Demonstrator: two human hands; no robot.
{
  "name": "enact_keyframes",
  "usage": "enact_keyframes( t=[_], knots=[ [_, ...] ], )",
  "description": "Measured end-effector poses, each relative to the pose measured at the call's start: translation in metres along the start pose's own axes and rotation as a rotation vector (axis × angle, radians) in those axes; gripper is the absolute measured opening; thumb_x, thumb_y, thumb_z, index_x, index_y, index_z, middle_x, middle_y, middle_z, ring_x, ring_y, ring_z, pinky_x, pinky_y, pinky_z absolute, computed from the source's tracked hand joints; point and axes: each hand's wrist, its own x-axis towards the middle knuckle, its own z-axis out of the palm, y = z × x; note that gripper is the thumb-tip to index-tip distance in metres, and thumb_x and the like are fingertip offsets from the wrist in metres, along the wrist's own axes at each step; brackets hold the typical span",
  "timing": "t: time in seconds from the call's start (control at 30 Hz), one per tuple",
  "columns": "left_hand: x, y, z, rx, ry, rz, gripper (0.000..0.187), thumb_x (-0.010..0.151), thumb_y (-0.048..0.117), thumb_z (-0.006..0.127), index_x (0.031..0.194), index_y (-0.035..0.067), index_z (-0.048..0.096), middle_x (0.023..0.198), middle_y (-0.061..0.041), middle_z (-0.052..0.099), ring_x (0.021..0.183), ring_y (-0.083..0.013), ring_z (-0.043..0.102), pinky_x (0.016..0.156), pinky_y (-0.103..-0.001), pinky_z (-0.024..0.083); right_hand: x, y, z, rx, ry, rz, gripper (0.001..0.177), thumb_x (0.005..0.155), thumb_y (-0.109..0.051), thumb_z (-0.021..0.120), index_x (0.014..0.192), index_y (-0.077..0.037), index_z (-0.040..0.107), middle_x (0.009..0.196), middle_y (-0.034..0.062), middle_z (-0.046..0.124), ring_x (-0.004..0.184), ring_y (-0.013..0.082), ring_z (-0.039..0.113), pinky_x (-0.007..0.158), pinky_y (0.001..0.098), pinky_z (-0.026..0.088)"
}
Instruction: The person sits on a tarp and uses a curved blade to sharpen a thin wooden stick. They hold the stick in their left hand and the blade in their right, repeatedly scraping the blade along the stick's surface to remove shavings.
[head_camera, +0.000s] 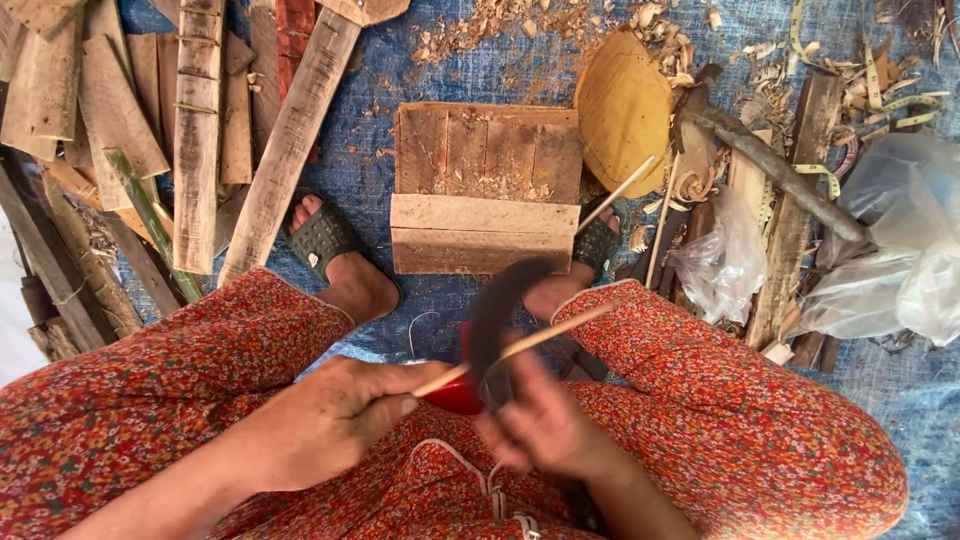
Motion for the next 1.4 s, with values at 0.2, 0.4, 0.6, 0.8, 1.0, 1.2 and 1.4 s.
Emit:
enact_keyframes(
  t=[0.2,0.4,0.6,0.8,1.0,1.2,1.4],
  knots=[
    [-0.013,-0.019,-0.012,-0.117,0.075,-0.131,0.051,0.098,0.024,0.056,0.146,0.035,0.070,0.062,0.003,0.056,0.053,-0.0111,0.049,0.052,-0.028,0.041,-0.034,-0.066,-0.039,0.044,0.251,-0.431,0.070,0.108,-0.030,0.060,0.164,-0.022,0.018,0.075,0.0064,0.054,0.040,0.0087,0.042,0.026,0.0235,0.036],
    [0.000,-0.010,-0.004,-0.084,-0.103,-0.085,0.028,0.103,0.026,0.053,0.106,0.021,0.080,0.065,0.002,0.062,0.057,-0.0141,0.057,0.057,-0.033,0.049,0.021,-0.023,0.041,-0.075,-0.169,-0.033,0.082,0.114,-0.004,0.036,0.164,-0.034,-0.021,0.090,0.0236,0.060,0.051,0.0194,0.052,0.042,0.0294,0.048],
    [0.001,-0.021,0.003,-0.032,-0.041,-0.045,0.029,0.102,0.029,0.053,0.098,0.020,0.080,0.069,0.002,0.070,0.063,-0.0133,0.062,0.062,-0.032,0.050,0.016,0.001,0.027,0.039,-0.201,-0.015,0.073,0.116,-0.019,0.039,0.168,-0.029,-0.010,0.087,0.0203,0.054,0.050,0.0162,0.044,0.047,0.0270,0.042],
    [-0.002,-0.027,0.002,-0.008,0.061,0.074,0.042,0.098,0.027,0.054,0.138,0.024,0.068,0.132,0.011,0.078,0.102,-0.0058,0.080,0.087,-0.024,0.058,0.000,-0.063,0.000,0.228,0.093,-0.162,0.080,0.105,-0.029,0.059,0.163,-0.007,0.010,0.068,0.0068,0.057,0.041,0.0110,0.043,0.032,0.0253,0.036],
    [0.004,-0.002,-0.001,0.015,0.018,-0.061,0.031,0.101,0.025,0.054,0.100,0.026,0.085,0.064,0.001,0.075,0.051,-0.0138,0.055,0.057,-0.035,0.050,0.014,-0.001,0.035,0.187,-0.222,0.089,0.086,0.112,-0.029,0.047,0.167,-0.037,-0.020,0.092,0.0210,0.056,0.051,0.0166,0.049,0.047,0.0267,0.043],
    [0.003,-0.008,0.005,-0.062,0.037,0.061,0.031,0.099,0.024,0.053,0.109,0.026,0.082,0.091,0.006,0.090,0.065,-0.0138,0.076,0.062,-0.032,0.058,0.013,-0.008,0.032,0.205,-0.217,0.081,0.088,0.111,-0.027,0.049,0.169,-0.031,-0.018,0.089,0.0201,0.058,0.053,0.0160,0.051,0.051,0.0276,0.046],
    [-0.010,-0.025,-0.009,-0.017,-0.020,-0.084,0.045,0.097,0.028,0.054,0.141,0.032,0.067,0.127,0.018,0.083,0.093,-0.0046,0.081,0.081,-0.024,0.058,-0.004,-0.058,0.005,0.032,0.399,-0.081,0.068,0.101,-0.036,0.057,0.158,-0.010,0.032,0.066,0.0052,0.051,0.041,0.0090,0.038,0.032,0.0227,0.029]
  ],
)
